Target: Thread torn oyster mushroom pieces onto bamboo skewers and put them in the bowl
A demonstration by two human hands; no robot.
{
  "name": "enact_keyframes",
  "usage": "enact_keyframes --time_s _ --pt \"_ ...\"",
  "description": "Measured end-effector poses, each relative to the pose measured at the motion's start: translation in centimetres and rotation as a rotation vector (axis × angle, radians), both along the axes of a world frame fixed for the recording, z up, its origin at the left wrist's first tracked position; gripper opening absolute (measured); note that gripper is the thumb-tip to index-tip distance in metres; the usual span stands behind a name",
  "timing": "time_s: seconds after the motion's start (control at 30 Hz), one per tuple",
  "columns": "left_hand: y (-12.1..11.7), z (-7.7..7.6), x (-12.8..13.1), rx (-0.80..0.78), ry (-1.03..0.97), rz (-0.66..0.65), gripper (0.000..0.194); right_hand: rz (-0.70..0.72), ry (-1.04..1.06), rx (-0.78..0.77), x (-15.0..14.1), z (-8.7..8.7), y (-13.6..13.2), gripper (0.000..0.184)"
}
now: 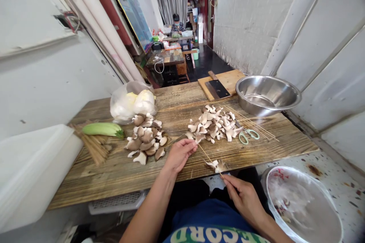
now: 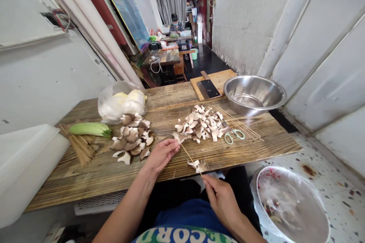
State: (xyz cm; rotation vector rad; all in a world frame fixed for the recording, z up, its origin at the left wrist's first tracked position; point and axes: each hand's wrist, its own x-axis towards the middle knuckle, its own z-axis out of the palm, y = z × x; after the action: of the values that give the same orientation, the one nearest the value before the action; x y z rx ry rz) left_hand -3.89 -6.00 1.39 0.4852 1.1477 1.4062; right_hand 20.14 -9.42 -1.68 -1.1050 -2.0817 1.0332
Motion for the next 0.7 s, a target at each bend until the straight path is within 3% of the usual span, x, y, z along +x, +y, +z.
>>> enact_keyframes --time_s 0.37,0.7 --pt "-0.1 0.9 0.4 0.022 0.174 -0.034 0.022 0.008 -0.01 0.006 -0.1 0.5 0.0 0.036" --pt "-0.5 0.6 2.4 0.071 0.421 -0.179 0.017 0.007 0.043 0.028 -0.4 1.2 0.8 0.034"
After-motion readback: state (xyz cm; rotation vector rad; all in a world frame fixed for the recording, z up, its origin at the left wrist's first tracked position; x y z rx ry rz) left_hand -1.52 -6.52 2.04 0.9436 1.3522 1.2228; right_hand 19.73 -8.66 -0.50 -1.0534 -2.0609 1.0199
